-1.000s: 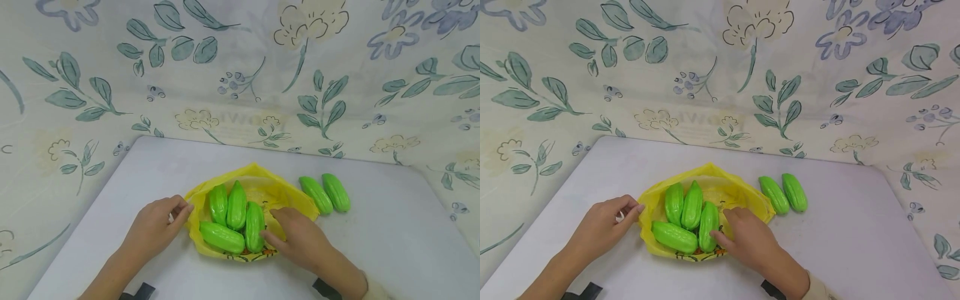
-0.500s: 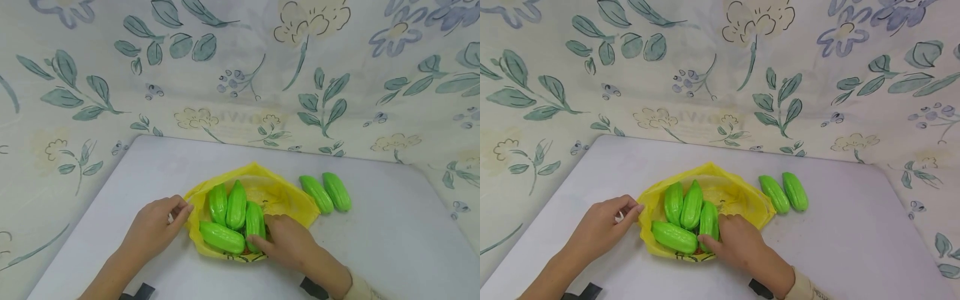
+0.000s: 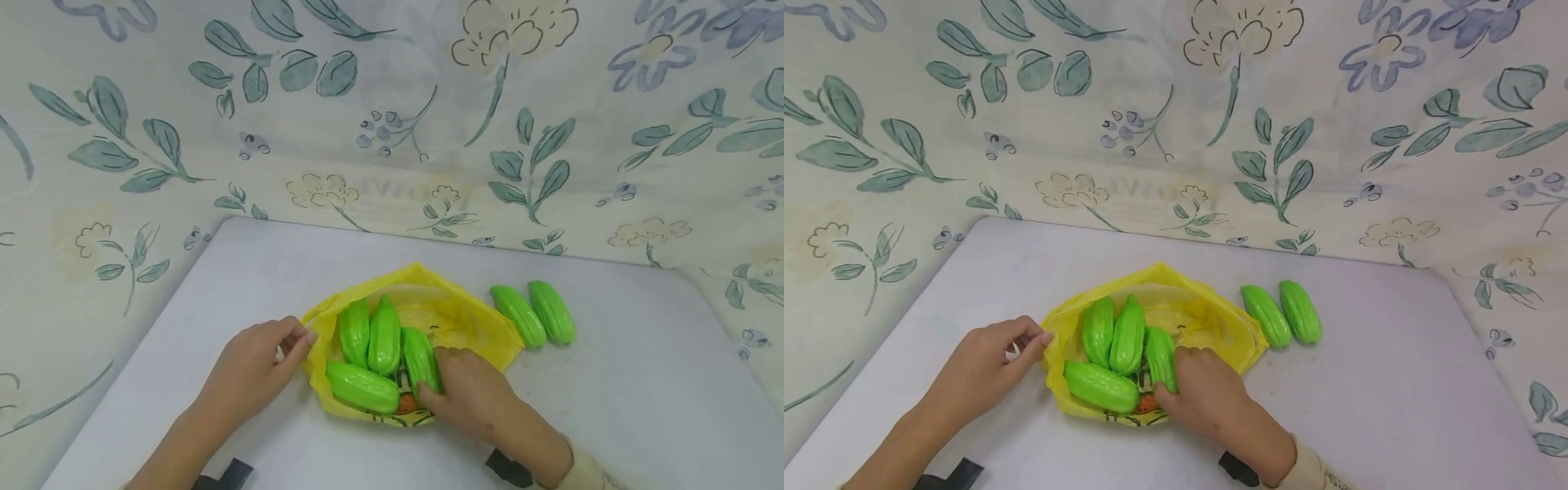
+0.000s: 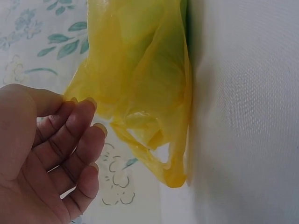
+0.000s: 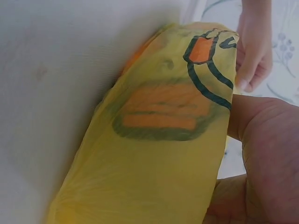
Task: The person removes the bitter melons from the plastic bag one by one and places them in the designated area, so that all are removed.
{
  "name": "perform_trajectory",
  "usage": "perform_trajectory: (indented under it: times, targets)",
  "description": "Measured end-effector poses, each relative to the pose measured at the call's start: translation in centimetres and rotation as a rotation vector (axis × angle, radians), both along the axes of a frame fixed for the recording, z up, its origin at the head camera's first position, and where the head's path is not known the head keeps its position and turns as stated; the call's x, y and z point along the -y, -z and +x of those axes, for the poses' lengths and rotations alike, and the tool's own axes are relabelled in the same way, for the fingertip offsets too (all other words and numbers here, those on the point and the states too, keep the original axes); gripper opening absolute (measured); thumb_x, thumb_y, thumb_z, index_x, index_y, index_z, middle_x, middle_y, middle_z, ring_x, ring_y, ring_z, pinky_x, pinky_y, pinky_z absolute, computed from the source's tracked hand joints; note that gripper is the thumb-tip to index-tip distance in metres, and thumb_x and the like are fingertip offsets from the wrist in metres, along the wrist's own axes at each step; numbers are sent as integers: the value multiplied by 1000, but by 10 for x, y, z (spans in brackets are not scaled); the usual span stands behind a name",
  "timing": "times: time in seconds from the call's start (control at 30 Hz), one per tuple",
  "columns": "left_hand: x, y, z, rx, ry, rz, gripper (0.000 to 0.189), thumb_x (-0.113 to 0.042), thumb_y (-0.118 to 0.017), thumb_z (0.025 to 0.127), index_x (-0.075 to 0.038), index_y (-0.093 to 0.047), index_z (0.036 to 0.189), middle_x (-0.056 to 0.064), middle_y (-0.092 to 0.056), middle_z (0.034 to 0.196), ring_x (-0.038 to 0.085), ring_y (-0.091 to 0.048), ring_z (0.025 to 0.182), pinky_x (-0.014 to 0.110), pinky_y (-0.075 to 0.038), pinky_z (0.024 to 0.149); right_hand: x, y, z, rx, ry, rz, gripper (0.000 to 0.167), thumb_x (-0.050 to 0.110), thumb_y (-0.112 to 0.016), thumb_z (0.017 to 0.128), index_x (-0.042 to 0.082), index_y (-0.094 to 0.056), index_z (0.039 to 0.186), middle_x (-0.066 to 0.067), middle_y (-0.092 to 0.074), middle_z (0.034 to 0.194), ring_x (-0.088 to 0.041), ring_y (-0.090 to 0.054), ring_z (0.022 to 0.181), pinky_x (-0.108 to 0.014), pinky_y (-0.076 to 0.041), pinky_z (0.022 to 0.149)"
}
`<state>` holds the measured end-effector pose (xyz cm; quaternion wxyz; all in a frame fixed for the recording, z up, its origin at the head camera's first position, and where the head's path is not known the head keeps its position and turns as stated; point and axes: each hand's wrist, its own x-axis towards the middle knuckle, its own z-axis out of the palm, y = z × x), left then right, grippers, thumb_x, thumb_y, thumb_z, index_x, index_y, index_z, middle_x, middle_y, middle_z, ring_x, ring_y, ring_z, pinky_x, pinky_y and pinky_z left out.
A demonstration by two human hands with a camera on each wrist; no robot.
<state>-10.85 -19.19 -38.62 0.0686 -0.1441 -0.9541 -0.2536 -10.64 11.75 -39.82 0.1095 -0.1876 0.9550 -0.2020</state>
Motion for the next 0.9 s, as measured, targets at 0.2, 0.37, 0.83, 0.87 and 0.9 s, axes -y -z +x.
perform_trajectory:
  times: [0.2, 0.37, 0.83, 0.87, 0.9]
  targets:
    - [-1, -3, 0, 11, -10, -5, 14, -23, -71, 102, -18, -66, 90, -14, -58, 72, 8, -50, 68, 28, -48, 62, -3, 1, -4, 58, 20, -19, 28, 32, -70, 94, 5, -64, 100, 2, -57, 78, -14, -52, 68, -33, -47, 62]
    - [0, -2, 0, 2, -6, -2, 13, -22, -71, 102, -17, -67, 91, -14, -58, 72, 8, -49, 67, 28, -47, 61, -6, -1, -7, 100, 37, -52, 26, 29, -69, 93, 5, -65, 104, 2, -58, 79, -16, -53, 71, -35, -48, 65]
    - [0, -2, 0, 16, -14, -6, 14, -22, -71, 102, -18, -65, 89, -13, -56, 71, 9, -49, 67, 29, -46, 61, -15, -1, -14, 152, 27, -110, 21, 24, -67, 93, 6, -64, 103, 0, -58, 79, -16, -54, 71, -35, -47, 65]
    - [0, -2, 0, 17, -12, -6, 15, -22, -70, 102, -18, -65, 89, -13, -56, 71, 9, -49, 67, 29, -46, 61, -16, -1, -14, 160, 29, -116, 20, 24, -67, 93, 6, -64, 103, 0, -59, 79, -16, -54, 72, -35, -47, 65]
    - [0, -2, 0, 19, -11, -7, 15, -22, -70, 102, -18, -65, 89, -14, -56, 71, 9, -49, 67, 29, -46, 61, -16, -2, -14, 166, 31, -122, 19, 24, -67, 93, 7, -63, 102, 0, -59, 80, -16, -54, 72, -35, -47, 65]
